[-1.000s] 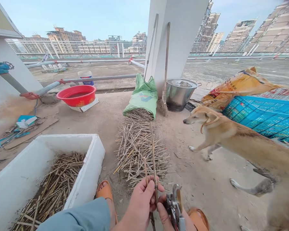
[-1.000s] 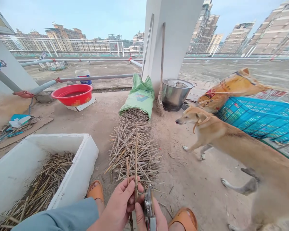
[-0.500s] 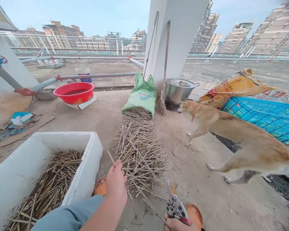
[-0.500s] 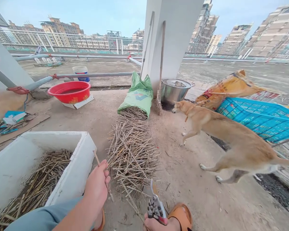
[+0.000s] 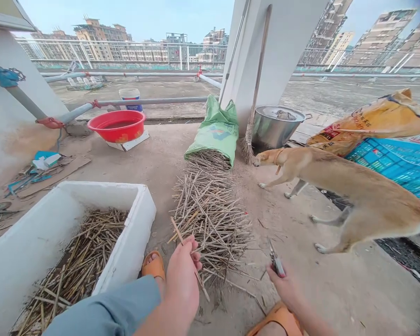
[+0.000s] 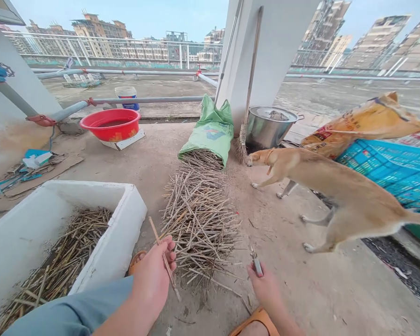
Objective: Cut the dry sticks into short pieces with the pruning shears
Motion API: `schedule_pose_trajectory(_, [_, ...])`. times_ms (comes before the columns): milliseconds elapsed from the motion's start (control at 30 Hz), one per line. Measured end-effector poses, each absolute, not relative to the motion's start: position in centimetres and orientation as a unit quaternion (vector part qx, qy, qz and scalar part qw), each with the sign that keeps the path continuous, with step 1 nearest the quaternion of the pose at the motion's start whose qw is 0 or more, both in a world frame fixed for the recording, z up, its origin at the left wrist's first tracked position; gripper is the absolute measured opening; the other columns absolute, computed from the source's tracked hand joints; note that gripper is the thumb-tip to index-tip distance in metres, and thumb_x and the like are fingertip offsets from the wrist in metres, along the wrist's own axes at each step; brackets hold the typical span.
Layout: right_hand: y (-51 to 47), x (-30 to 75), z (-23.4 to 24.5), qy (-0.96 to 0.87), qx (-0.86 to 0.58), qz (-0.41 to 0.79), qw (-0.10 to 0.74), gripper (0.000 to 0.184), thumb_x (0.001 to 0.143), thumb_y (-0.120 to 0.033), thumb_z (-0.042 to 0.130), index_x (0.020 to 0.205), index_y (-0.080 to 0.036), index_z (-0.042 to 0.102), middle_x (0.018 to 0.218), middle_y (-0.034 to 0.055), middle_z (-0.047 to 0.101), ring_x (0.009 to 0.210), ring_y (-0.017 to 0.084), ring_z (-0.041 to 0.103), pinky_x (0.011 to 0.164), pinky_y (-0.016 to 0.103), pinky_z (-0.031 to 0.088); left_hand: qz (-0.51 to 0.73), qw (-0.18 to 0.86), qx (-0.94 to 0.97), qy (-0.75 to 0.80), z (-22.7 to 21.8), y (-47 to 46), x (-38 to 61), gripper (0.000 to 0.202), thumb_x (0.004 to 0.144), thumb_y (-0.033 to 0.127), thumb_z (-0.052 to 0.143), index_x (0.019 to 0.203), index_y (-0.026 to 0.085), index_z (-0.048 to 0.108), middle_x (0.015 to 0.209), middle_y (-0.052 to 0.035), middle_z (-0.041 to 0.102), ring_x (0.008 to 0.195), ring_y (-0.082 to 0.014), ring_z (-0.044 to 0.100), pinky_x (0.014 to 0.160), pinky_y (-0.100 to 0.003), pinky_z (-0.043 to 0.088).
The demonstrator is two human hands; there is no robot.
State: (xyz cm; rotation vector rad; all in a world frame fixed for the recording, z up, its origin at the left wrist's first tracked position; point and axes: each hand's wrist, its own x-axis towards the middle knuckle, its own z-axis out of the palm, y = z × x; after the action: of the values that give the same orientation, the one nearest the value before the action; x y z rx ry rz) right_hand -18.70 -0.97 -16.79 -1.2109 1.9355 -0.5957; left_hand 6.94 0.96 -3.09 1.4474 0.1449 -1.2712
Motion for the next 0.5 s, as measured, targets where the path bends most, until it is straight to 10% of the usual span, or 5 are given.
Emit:
schedule_pose_trajectory(267, [-4.9,-10.5,-25.2,0.723,-0.532,-0.153,0.414,0.017,0.076,-0.033,0.055,0.081,-0.017,0.056,0.073,0.0017,0.061,0.069,0.017,0.057,0.07,0.034,0.042,-0.593,0.514,0.615,0.075,-4.0,0.5,6.1,0.014,0.081,0.017,0.045,0.092,0.013,0.053,0.071,0.0001,0.049,0.049,-0.0047,0.041,0.042,-0.019,0.028])
schedule_pose_trajectory(500, [-2.8,-11.2,-21.0,0.672,-0.506,-0.275,0.466,0.035,0.069,-0.05,0.054,0.079,-0.017,0.059,0.072,0.004,0.063,0.073,0.021,0.057,0.072,0.032,0.043,-0.57,0.542,0.611,0.087,-3.9,-0.9,6.0,0.008,0.08,0.015,0.046,0.077,0.012,0.052,0.069,-0.0006,0.05,0.05,-0.0046,0.04,0.043,-0.019,0.03])
